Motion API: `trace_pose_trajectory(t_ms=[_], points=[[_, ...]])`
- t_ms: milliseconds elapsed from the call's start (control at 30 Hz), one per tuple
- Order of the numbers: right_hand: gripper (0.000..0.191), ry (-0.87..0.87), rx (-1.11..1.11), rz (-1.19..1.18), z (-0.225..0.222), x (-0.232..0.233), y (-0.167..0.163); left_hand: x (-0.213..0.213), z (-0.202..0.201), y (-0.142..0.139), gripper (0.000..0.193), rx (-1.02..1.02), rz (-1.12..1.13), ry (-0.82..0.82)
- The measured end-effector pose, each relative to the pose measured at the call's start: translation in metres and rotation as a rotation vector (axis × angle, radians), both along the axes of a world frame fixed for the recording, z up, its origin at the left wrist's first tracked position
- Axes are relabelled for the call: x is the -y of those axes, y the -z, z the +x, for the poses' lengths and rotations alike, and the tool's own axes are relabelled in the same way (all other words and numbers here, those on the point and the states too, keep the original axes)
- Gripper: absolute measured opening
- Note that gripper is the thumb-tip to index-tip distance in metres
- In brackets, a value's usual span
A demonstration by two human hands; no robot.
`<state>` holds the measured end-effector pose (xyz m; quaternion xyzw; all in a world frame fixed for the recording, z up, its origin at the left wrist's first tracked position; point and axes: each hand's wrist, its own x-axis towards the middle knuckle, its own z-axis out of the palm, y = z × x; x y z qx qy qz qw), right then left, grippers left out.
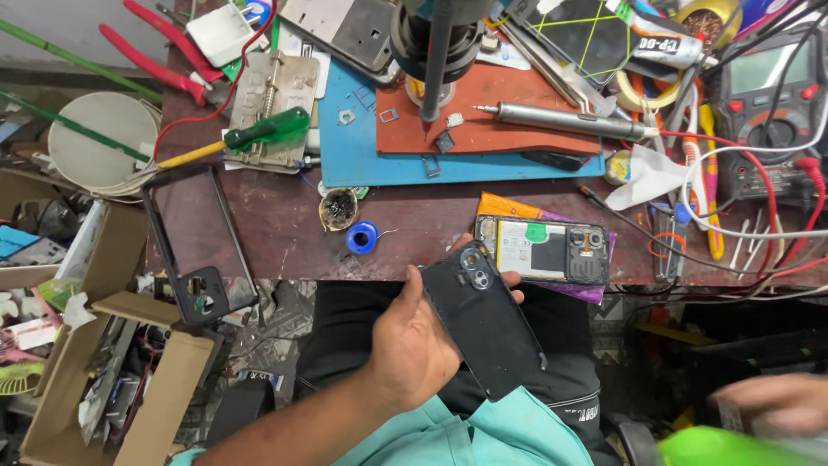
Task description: The person uses a hot air gun to heat and remove components from a disassembled mobile phone on a cluttered workbench. They then handle a phone back cover, applying a liquid from a small bottle to its surface.
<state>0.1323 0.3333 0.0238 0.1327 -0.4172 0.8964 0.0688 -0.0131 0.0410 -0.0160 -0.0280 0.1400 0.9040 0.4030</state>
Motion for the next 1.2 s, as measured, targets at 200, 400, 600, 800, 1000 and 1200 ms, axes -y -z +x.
trace_pose_trajectory(t_ms=[200,400,600,800,1000,1200], points=[[0.046,-0.175,0.454,0.338,-0.007,0.088,0.033,0.0,0.014,0.012,0.09,-0.203,-0.039,-0.039],[0.052,-0.103,0.359,0.48,-0.042,0.125,0.024,0.01,0.019,0.013,0.111,-0.522,-0.243,0.027],[0.053,0.025,0.17,0.669,-0.048,0.141,0.01,0.014,0.023,0.007,0.117,-0.816,-0.442,-0.043],[0.056,0.104,0.054,0.906,-0.049,0.141,0.0,0.02,0.021,-0.001,0.113,-0.931,-0.499,-0.016],[0.06,0.236,0.058,1.182,-0.049,0.142,-0.005,0.02,0.022,-0.002,0.108,-0.975,-0.467,-0.052],[0.051,0.333,0.112,1.379,-0.052,0.145,-0.003,0.02,0.024,0.002,0.106,-0.981,-0.465,-0.086]])
